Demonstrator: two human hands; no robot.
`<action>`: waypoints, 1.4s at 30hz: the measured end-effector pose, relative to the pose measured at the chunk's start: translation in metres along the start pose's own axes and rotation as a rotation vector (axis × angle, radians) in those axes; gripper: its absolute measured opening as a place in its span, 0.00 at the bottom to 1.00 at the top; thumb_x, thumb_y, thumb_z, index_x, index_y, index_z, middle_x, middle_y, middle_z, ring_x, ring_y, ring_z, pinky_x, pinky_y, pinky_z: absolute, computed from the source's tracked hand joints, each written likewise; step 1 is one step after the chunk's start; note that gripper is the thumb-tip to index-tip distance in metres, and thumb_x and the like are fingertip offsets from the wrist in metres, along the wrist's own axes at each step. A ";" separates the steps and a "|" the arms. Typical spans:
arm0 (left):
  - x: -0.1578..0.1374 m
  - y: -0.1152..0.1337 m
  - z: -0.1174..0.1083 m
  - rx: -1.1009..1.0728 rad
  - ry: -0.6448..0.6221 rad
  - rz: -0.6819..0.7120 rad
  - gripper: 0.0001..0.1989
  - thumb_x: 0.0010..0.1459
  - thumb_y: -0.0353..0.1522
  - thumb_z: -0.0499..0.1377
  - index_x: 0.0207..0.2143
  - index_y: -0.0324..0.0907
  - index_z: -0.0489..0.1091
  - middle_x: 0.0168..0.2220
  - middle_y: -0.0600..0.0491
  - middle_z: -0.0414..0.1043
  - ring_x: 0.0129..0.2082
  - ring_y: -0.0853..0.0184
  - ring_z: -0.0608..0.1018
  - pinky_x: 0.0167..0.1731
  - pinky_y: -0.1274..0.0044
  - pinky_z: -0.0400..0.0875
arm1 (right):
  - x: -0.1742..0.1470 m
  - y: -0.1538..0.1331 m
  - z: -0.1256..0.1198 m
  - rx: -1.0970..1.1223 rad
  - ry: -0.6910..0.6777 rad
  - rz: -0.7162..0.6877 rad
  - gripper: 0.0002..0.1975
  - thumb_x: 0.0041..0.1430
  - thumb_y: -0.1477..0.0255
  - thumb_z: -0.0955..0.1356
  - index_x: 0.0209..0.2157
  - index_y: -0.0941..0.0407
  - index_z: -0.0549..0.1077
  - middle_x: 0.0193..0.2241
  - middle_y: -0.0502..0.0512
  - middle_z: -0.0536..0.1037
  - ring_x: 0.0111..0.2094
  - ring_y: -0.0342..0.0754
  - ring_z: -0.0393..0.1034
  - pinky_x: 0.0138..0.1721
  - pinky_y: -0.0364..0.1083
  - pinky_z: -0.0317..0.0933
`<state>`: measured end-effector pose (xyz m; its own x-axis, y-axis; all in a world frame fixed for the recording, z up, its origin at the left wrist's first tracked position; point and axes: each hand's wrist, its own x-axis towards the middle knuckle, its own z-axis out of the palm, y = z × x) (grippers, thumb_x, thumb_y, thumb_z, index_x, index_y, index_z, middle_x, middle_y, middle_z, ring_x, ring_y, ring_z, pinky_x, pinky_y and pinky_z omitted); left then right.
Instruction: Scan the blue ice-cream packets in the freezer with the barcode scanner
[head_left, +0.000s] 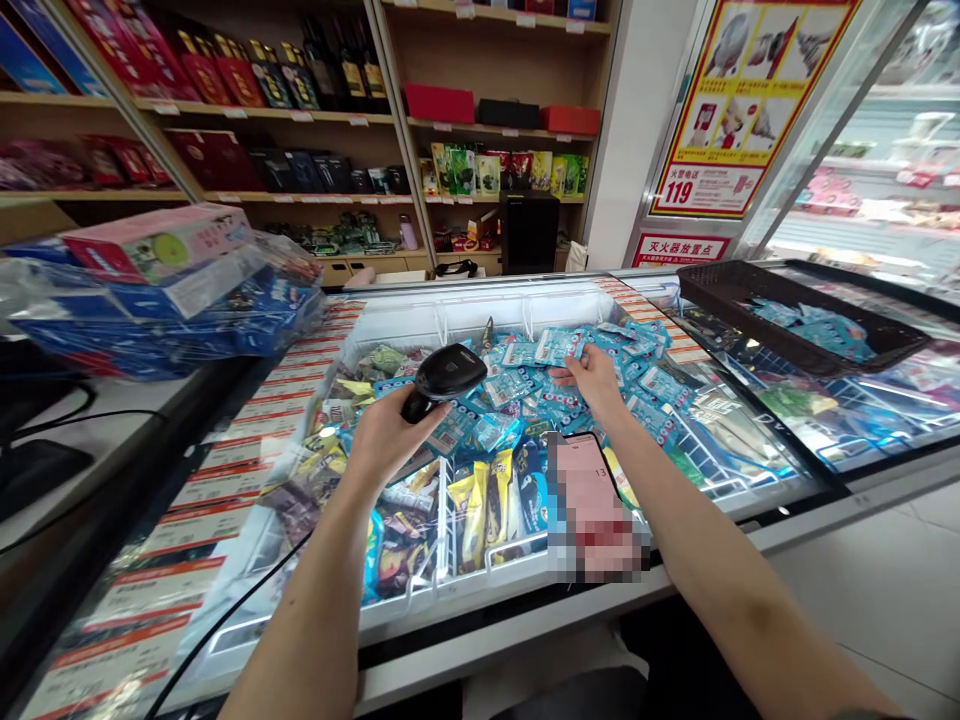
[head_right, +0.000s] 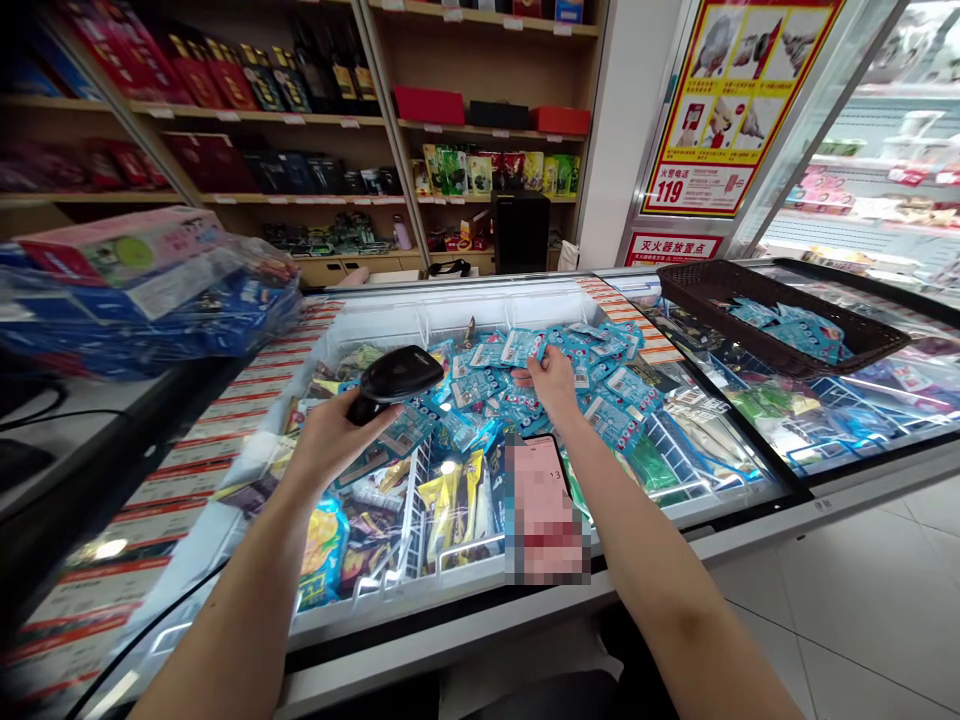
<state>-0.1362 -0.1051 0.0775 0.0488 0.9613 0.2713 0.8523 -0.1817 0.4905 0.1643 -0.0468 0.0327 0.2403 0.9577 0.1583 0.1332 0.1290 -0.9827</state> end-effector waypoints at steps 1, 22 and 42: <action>0.000 -0.001 -0.001 -0.008 0.007 -0.014 0.24 0.51 0.52 0.57 0.36 0.41 0.74 0.27 0.52 0.74 0.27 0.64 0.73 0.25 0.77 0.58 | 0.000 0.000 0.000 0.013 0.001 0.004 0.14 0.57 0.65 0.65 0.45 0.54 0.67 0.24 0.53 0.74 0.33 0.58 0.79 0.30 0.52 0.72; 0.001 -0.018 -0.012 0.022 0.082 -0.076 0.25 0.52 0.54 0.55 0.37 0.43 0.74 0.28 0.51 0.75 0.29 0.61 0.75 0.25 0.77 0.58 | -0.007 -0.017 -0.004 -1.009 0.319 -0.336 0.18 0.62 0.66 0.64 0.50 0.60 0.71 0.49 0.69 0.68 0.48 0.61 0.64 0.45 0.53 0.60; 0.000 -0.019 -0.016 0.026 0.113 -0.099 0.24 0.52 0.53 0.55 0.37 0.44 0.74 0.30 0.50 0.76 0.32 0.58 0.76 0.28 0.76 0.60 | -0.044 -0.035 0.118 -1.036 -0.534 -0.469 0.31 0.47 0.44 0.70 0.37 0.60 0.75 0.40 0.67 0.75 0.46 0.61 0.69 0.43 0.52 0.63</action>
<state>-0.1612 -0.1053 0.0813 -0.0937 0.9445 0.3147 0.8633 -0.0804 0.4982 0.0360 -0.0630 0.0490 -0.4211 0.8900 0.1748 0.8498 0.4545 -0.2670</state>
